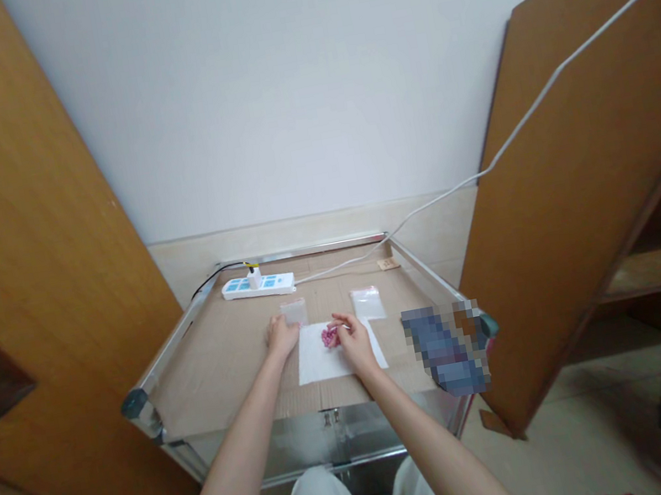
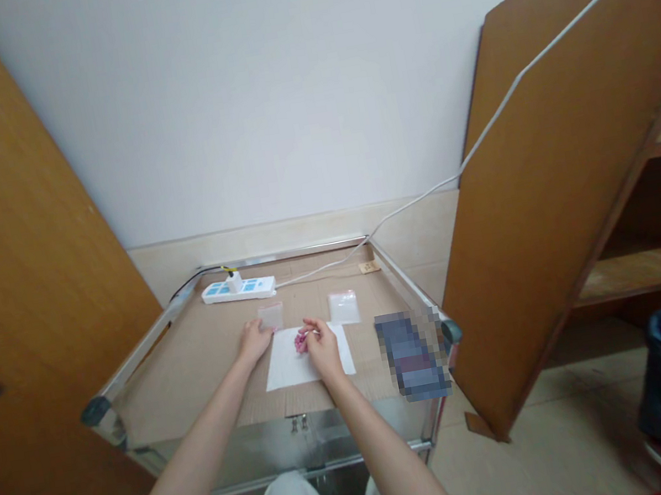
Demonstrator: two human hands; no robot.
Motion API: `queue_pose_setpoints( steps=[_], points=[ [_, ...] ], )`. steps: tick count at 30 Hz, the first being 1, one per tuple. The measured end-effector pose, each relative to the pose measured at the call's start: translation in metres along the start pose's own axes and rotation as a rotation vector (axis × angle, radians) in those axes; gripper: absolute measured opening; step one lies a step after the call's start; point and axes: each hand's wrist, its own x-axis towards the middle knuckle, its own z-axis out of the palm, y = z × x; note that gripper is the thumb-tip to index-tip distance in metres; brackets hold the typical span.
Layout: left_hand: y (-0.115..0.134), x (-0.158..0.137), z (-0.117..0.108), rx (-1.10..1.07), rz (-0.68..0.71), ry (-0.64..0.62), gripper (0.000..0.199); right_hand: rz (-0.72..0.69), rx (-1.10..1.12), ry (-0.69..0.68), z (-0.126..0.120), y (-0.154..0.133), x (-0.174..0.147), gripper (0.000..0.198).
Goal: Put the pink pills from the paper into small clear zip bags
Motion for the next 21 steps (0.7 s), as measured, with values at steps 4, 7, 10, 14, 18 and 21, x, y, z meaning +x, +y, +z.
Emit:
queue_pose_setpoints(
  steps=[4,7,10,14,18,21],
  points=[
    [0.002,-0.004,0.001,0.050,-0.015,0.004,0.035,0.005,-0.015,0.005,0.000,0.000,0.000,0.026],
    [0.001,-0.002,0.003,0.035,0.010,0.003,0.034,-0.003,-0.025,0.005,-0.001,0.001,0.001,0.026],
    [-0.003,0.002,0.007,-0.006,0.053,0.018,0.036,-0.020,-0.040,0.001,-0.001,0.003,0.001,0.027],
    [-0.008,0.004,0.010,-0.022,0.041,0.032,0.035,-0.028,-0.032,-0.001,-0.001,0.002,0.001,0.026],
    [-0.007,-0.004,0.006,-0.012,0.010,0.011,0.031,-0.015,-0.026,0.002,0.000,0.000,-0.001,0.025],
    [-0.003,-0.010,0.002,-0.004,-0.012,0.007,0.030,-0.019,-0.043,0.004,0.001,-0.001,-0.001,0.025]
  ],
)
